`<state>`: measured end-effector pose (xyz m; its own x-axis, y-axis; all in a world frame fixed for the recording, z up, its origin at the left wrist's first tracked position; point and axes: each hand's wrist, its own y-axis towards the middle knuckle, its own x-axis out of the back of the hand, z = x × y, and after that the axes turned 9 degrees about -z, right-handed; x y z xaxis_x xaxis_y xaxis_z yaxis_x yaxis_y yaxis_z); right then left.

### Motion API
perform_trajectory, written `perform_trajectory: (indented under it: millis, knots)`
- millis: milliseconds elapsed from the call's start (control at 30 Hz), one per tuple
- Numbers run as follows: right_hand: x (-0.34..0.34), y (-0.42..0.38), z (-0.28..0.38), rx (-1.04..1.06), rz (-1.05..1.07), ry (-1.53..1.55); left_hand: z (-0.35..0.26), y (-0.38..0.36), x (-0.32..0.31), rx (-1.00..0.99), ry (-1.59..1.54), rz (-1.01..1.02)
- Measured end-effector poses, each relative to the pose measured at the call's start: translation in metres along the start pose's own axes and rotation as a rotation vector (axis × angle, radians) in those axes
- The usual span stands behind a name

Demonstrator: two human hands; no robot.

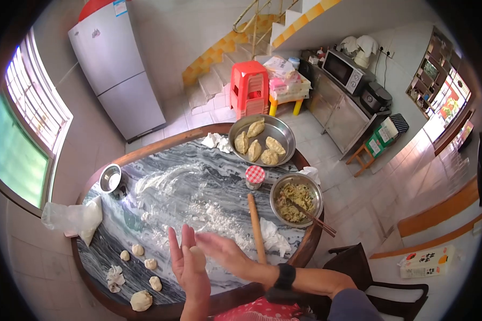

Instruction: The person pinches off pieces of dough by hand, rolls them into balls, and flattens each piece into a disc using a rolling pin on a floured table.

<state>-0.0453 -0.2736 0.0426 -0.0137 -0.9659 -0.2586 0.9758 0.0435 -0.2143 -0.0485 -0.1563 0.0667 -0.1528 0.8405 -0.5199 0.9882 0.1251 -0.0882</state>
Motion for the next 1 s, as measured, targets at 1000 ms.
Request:
perform_trajectory:
  millis: [1000]
  knots:
    - [-0.022,-0.077,-0.084,-0.216,-0.176,-0.100,0.029,-0.042,0.152,0.709,0.187,0.212]
